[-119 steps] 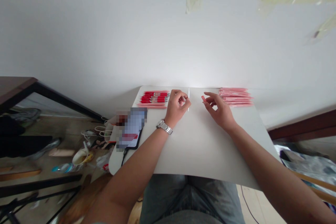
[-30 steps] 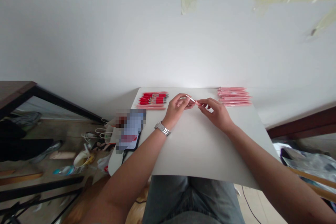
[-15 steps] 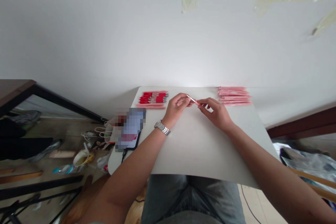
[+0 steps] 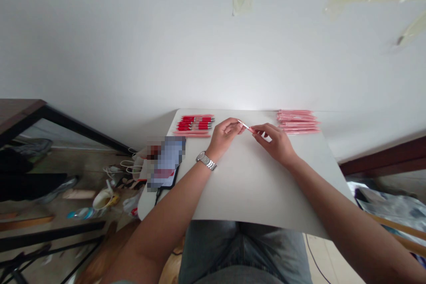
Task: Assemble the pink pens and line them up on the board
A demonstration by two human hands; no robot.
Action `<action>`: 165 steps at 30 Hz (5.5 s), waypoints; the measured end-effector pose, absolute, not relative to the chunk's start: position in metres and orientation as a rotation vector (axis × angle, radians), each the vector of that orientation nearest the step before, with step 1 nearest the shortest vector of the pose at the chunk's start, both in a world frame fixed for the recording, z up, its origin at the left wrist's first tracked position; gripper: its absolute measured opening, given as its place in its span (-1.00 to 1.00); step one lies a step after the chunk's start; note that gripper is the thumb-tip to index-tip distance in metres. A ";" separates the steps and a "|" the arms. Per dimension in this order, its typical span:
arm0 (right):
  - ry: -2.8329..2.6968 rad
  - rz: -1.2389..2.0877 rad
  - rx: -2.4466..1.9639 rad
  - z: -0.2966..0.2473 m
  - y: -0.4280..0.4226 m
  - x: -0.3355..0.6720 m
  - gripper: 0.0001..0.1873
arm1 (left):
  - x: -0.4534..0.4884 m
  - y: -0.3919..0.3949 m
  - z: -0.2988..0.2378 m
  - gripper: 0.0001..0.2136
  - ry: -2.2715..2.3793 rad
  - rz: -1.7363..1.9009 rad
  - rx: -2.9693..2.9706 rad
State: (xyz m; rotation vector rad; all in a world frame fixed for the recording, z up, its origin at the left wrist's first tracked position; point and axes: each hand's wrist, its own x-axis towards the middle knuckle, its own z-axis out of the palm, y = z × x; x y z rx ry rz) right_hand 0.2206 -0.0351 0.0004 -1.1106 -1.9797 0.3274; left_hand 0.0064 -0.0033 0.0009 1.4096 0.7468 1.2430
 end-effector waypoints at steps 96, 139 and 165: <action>-1.871 0.403 -1.159 -0.005 -0.033 0.220 -0.77 | -0.004 0.004 0.003 -0.69 0.871 1.436 1.230; -1.962 0.400 -1.163 -0.004 -0.034 0.221 -0.75 | -0.001 0.006 0.003 -0.69 0.745 1.329 0.935; -1.967 0.393 -1.132 -0.006 -0.034 0.221 -0.76 | -0.002 0.005 -0.003 -0.72 0.752 1.227 1.126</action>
